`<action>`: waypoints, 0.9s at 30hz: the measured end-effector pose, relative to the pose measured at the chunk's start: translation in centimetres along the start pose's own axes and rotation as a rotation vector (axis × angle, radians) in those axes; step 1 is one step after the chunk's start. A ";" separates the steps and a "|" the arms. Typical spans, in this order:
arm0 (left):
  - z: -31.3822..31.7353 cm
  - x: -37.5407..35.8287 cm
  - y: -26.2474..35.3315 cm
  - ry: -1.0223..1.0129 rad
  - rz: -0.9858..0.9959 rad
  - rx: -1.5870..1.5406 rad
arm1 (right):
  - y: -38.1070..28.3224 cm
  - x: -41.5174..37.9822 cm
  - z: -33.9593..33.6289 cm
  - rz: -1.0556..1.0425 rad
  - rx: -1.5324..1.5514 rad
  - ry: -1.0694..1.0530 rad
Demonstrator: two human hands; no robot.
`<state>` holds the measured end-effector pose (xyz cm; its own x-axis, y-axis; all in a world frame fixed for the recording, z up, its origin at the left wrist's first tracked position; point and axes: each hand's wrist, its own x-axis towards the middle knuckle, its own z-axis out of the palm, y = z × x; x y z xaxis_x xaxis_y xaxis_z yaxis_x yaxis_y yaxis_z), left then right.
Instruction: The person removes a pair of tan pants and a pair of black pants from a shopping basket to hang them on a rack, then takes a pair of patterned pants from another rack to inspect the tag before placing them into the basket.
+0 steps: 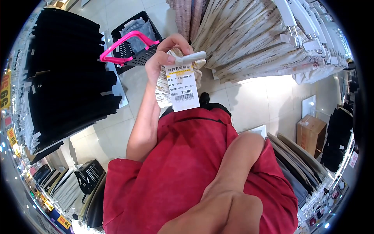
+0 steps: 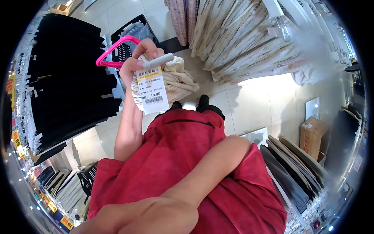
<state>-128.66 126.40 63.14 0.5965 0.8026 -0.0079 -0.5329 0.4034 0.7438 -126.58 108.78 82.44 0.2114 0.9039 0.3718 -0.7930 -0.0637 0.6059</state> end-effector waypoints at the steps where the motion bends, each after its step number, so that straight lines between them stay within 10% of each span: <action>1: 0.1 0.1 -0.1 -0.005 -0.004 -0.008 | 0.1 0.0 -0.3 0.036 0.052 -0.019; 6: 0.2 0.4 -0.3 0.011 0.016 -0.076 | 0.2 0.9 0.3 -0.193 -0.194 0.081; 8: -0.1 0.4 -0.1 0.025 0.000 -0.060 | -2.2 1.4 0.2 0.005 -0.428 0.039; 10: 0.1 0.4 0.4 0.049 -0.009 -0.063 | -7.4 1.6 -3.8 0.656 -0.547 -0.302; 18: -1.2 1.4 -0.1 0.456 0.104 0.051 | -19.6 -1.5 -8.6 0.450 -2.439 -0.148; 27: 1.4 1.9 -2.0 0.562 0.109 -0.089 | -22.0 -1.0 -15.2 0.056 -2.609 0.063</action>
<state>-125.59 126.50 62.53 0.1375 0.9420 -0.3063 -0.6360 0.3210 0.7017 -118.03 115.72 58.05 0.2081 0.9265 0.3135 0.3820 0.2181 -0.8981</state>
